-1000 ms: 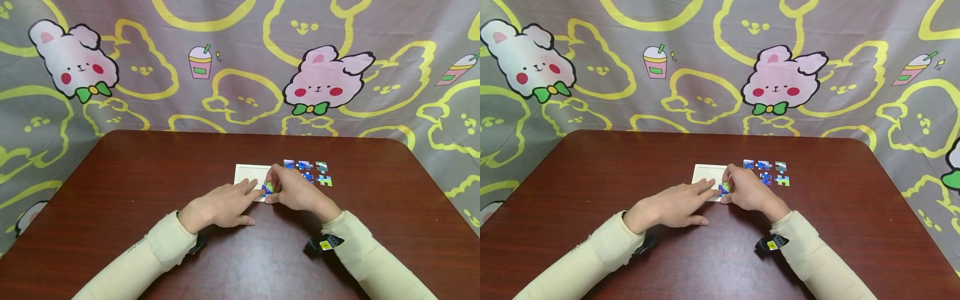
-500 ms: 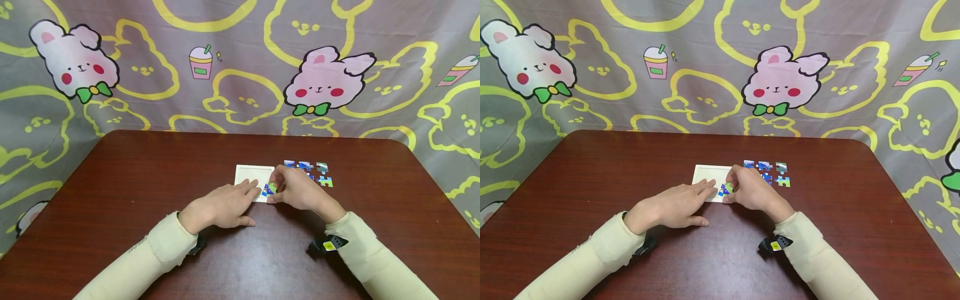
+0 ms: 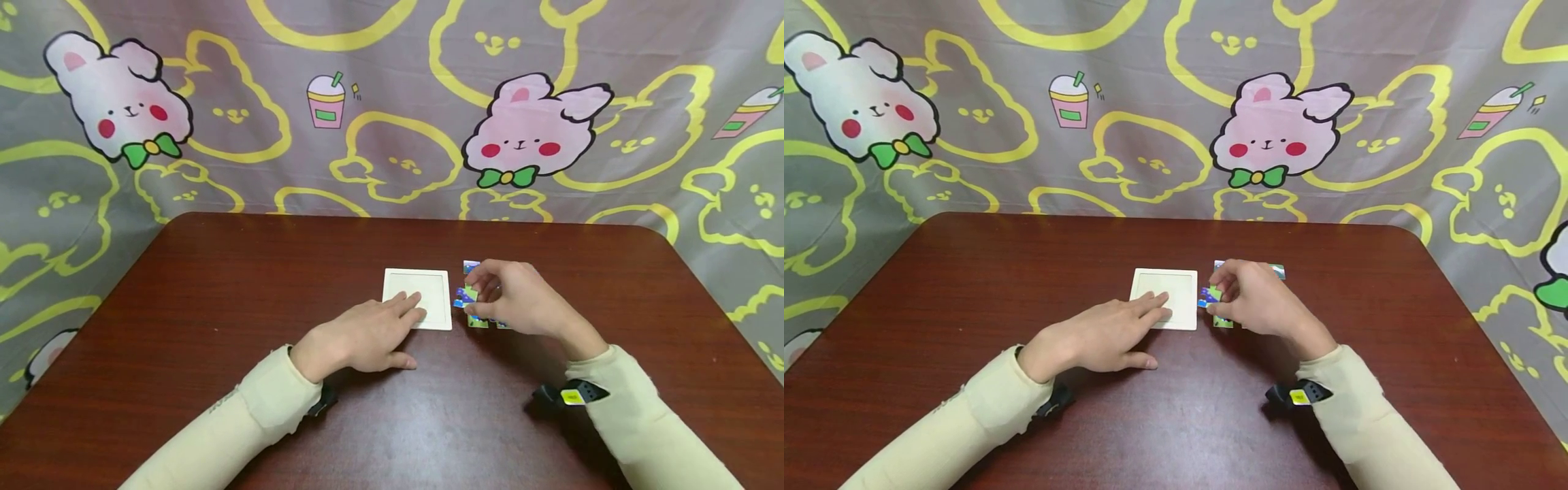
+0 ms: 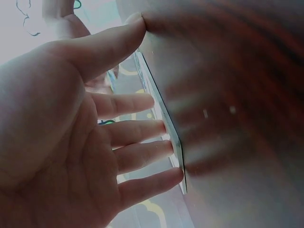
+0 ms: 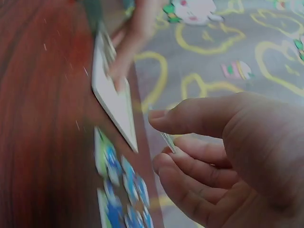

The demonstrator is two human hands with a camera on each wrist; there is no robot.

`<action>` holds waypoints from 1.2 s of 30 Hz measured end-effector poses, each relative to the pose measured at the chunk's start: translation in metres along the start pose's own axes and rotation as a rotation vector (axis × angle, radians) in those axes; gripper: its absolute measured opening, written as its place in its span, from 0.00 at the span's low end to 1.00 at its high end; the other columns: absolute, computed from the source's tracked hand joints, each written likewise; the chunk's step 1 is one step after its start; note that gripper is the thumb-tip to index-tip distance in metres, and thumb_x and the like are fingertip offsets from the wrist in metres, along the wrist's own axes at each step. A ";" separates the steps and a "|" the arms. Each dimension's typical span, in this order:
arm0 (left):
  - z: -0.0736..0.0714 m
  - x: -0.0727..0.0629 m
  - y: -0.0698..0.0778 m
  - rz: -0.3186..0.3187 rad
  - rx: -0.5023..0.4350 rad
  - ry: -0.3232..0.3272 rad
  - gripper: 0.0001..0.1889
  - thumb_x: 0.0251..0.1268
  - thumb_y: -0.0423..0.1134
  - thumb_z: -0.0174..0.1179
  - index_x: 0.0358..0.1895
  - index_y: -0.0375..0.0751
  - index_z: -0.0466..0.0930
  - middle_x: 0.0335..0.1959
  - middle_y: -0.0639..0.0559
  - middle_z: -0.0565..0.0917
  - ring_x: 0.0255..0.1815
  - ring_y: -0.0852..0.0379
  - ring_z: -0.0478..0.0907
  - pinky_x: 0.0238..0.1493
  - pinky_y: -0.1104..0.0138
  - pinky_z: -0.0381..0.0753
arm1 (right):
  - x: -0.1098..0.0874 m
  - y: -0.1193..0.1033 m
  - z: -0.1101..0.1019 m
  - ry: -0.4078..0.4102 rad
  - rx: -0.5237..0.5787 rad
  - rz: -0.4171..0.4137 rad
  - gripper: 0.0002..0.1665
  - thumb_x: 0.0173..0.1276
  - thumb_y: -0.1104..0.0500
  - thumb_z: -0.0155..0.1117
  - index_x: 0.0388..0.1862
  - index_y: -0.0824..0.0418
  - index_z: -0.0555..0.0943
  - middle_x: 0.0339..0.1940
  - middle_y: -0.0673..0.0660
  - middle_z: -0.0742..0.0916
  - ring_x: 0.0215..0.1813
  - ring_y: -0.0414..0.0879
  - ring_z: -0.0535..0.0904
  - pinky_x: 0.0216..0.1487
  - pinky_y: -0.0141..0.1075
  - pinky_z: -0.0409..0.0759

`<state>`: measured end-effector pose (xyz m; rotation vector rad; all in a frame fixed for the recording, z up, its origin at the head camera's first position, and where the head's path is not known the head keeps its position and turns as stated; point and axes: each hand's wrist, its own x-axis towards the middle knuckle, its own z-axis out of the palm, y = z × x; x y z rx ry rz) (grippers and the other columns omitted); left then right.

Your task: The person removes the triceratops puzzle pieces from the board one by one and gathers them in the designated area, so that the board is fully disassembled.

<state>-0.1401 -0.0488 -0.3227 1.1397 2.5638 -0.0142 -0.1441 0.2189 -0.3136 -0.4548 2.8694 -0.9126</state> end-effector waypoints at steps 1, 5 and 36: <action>0.000 0.000 0.000 0.003 0.001 0.000 0.42 0.76 0.62 0.61 0.83 0.44 0.61 0.89 0.43 0.54 0.89 0.44 0.54 0.81 0.47 0.68 | -0.004 0.005 -0.005 0.011 0.001 0.003 0.22 0.61 0.58 0.84 0.50 0.62 0.85 0.39 0.55 0.90 0.41 0.46 0.84 0.36 0.36 0.84; -0.001 0.000 0.000 0.007 0.009 -0.001 0.41 0.76 0.62 0.61 0.83 0.44 0.62 0.89 0.42 0.54 0.89 0.44 0.53 0.81 0.48 0.68 | -0.022 0.025 -0.024 0.053 -0.036 0.036 0.22 0.63 0.58 0.82 0.55 0.61 0.86 0.45 0.57 0.91 0.45 0.50 0.85 0.37 0.34 0.84; -0.002 -0.001 0.001 -0.001 0.007 0.006 0.41 0.76 0.62 0.62 0.83 0.46 0.62 0.89 0.42 0.54 0.89 0.43 0.53 0.79 0.49 0.71 | -0.054 0.083 -0.034 -0.025 -0.117 0.113 0.22 0.60 0.57 0.84 0.53 0.60 0.89 0.41 0.53 0.86 0.44 0.48 0.78 0.37 0.33 0.75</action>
